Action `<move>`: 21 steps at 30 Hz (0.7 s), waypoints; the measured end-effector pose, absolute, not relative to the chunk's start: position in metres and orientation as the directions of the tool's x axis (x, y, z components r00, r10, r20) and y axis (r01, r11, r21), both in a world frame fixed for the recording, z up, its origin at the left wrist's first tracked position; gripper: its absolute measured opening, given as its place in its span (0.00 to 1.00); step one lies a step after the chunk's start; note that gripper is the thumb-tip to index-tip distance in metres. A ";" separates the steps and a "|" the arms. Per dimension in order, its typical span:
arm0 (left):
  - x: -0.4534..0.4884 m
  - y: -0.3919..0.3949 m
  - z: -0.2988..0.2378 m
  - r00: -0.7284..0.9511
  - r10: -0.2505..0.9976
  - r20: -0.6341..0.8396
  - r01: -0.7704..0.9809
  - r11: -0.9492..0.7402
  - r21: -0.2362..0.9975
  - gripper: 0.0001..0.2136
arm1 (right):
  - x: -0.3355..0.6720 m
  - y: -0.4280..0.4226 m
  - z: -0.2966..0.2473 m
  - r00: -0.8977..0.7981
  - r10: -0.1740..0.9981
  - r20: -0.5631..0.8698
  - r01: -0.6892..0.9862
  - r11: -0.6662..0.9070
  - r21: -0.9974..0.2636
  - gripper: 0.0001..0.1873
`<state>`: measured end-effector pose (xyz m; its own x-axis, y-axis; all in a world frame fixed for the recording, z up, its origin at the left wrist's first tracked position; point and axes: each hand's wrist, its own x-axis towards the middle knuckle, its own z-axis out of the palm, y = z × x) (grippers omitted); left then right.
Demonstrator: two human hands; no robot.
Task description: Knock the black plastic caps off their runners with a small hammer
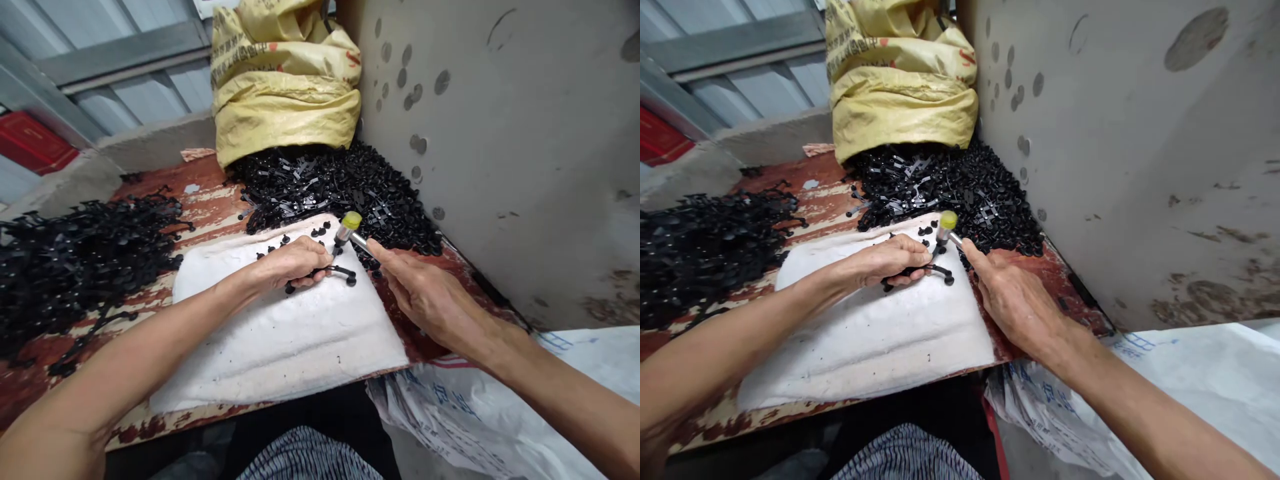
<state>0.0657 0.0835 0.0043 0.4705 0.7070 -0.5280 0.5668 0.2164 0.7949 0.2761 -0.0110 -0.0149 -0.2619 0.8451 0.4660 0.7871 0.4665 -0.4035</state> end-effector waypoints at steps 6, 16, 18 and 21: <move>0.061 0.082 0.009 0.508 0.681 -0.527 0.494 0.270 0.826 0.11 | 0.279 -0.011 0.006 0.038 0.954 0.296 0.538 0.230 -0.811 0.23; 0.000 0.053 0.022 0.646 0.676 -0.355 0.162 0.333 0.929 0.20 | 0.271 -0.019 -0.022 0.222 0.932 -0.286 -0.323 -0.207 -0.924 0.16; -0.009 0.049 0.023 0.618 0.704 -0.351 0.128 0.351 0.928 0.21 | 0.269 -0.022 -0.024 0.248 0.934 -0.258 -0.322 -0.172 -0.931 0.15; -0.031 0.056 0.030 0.516 0.771 -0.374 0.157 0.344 0.926 0.21 | 0.268 -0.028 -0.022 0.275 0.920 -0.281 -0.330 -0.184 -0.926 0.13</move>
<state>-0.0305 0.0561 0.0297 0.5163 0.7705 -0.3738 0.1573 0.3438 0.9258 0.2677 -0.0281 -0.0223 0.2747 0.9196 -0.2809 -0.3303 -0.1841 -0.9257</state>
